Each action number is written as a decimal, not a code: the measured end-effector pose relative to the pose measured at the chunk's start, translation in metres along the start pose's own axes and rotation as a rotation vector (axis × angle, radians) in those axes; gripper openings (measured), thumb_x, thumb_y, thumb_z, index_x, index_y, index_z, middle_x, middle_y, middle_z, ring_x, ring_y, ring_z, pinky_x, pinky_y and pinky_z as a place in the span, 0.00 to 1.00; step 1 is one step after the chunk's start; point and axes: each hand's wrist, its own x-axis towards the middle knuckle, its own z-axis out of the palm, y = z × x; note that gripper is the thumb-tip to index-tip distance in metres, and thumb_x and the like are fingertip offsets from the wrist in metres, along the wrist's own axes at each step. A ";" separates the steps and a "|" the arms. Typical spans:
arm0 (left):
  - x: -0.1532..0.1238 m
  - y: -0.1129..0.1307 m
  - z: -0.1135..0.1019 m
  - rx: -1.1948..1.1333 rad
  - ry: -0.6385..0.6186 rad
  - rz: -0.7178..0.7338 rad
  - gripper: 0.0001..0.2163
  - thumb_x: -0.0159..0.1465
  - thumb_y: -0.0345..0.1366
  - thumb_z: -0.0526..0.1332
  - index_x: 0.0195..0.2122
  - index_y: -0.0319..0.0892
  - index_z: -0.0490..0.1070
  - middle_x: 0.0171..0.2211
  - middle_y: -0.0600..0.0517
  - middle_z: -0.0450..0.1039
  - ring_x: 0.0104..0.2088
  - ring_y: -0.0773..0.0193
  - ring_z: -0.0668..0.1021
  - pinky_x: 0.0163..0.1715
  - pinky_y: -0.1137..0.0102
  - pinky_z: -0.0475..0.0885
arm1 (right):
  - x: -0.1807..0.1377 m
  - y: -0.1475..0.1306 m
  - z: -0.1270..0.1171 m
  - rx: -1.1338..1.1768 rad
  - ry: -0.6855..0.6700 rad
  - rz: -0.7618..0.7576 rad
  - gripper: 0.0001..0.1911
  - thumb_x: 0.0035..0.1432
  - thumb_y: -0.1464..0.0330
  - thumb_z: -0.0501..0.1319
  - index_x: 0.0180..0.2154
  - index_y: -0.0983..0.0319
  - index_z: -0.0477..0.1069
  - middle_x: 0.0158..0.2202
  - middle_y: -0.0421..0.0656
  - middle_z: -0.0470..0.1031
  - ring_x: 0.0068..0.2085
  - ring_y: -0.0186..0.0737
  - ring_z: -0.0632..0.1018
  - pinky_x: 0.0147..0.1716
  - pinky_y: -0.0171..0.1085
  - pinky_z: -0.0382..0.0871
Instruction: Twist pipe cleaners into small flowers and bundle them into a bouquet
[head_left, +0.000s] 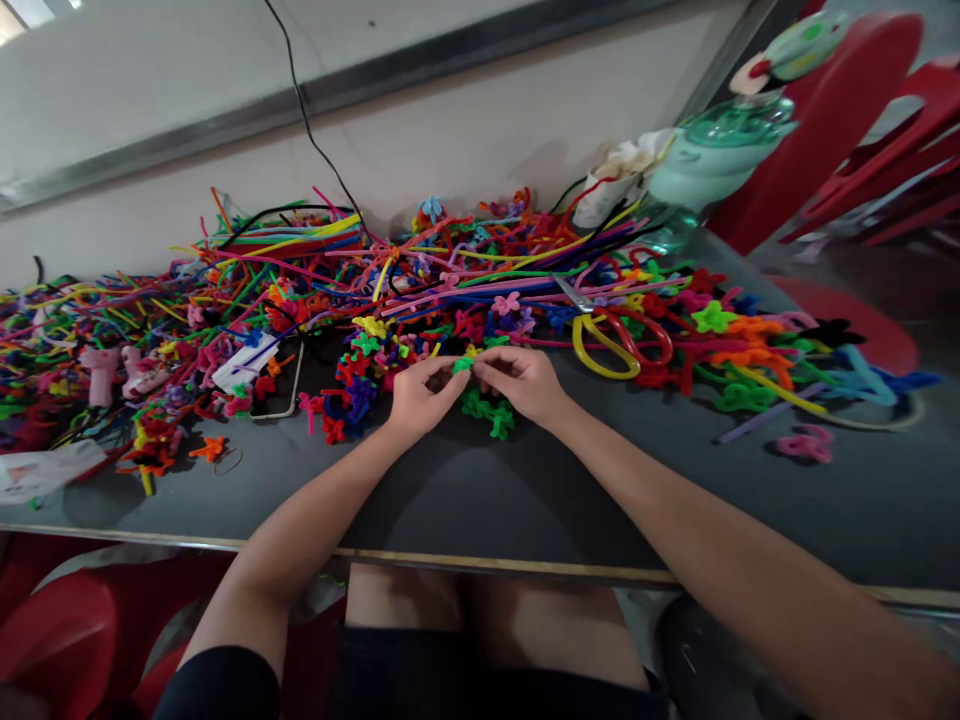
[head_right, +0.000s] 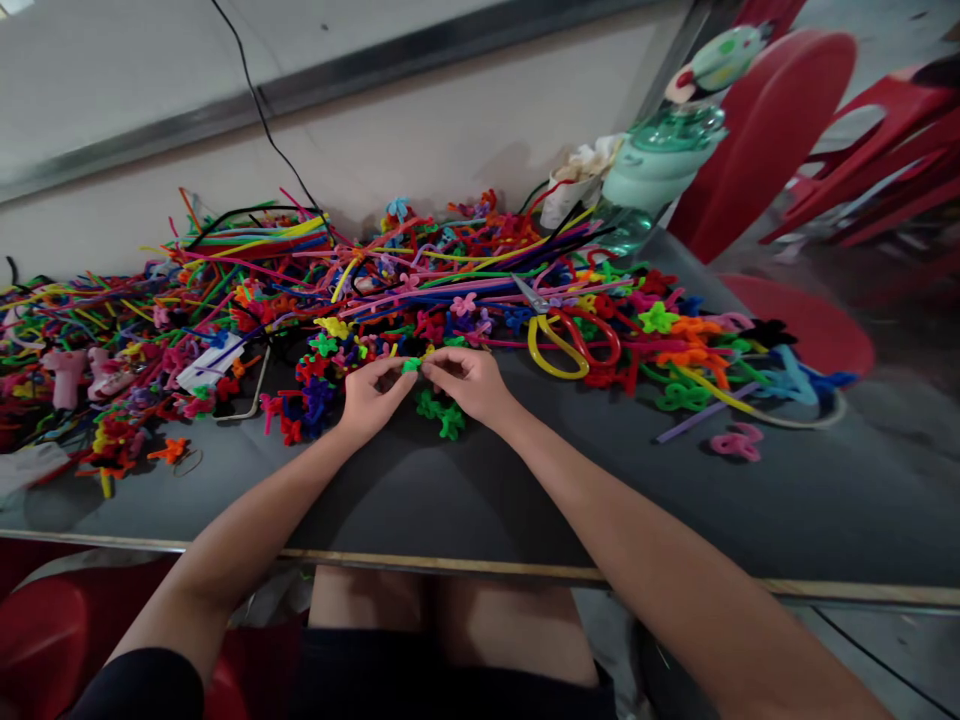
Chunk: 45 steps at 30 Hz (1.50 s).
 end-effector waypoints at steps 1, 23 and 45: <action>0.001 -0.001 -0.001 0.003 -0.014 -0.005 0.11 0.60 0.41 0.63 0.38 0.40 0.79 0.26 0.51 0.77 0.22 0.69 0.73 0.22 0.74 0.68 | 0.001 0.000 0.000 -0.002 0.011 0.007 0.19 0.47 0.53 0.68 0.30 0.62 0.75 0.21 0.39 0.72 0.20 0.32 0.70 0.20 0.34 0.65; 0.008 -0.010 -0.004 -0.005 -0.091 -0.057 0.07 0.61 0.37 0.60 0.34 0.40 0.75 0.24 0.53 0.74 0.23 0.69 0.74 0.23 0.74 0.68 | 0.004 -0.001 -0.006 0.094 -0.114 0.067 0.16 0.49 0.55 0.66 0.29 0.62 0.80 0.25 0.43 0.78 0.22 0.32 0.73 0.19 0.32 0.64; 0.011 -0.011 -0.004 -0.034 -0.317 0.024 0.05 0.60 0.36 0.61 0.35 0.41 0.73 0.23 0.53 0.73 0.21 0.70 0.74 0.22 0.76 0.68 | 0.014 -0.004 -0.029 0.073 -0.351 0.167 0.12 0.41 0.60 0.72 0.28 0.61 0.80 0.22 0.41 0.79 0.21 0.32 0.76 0.18 0.30 0.67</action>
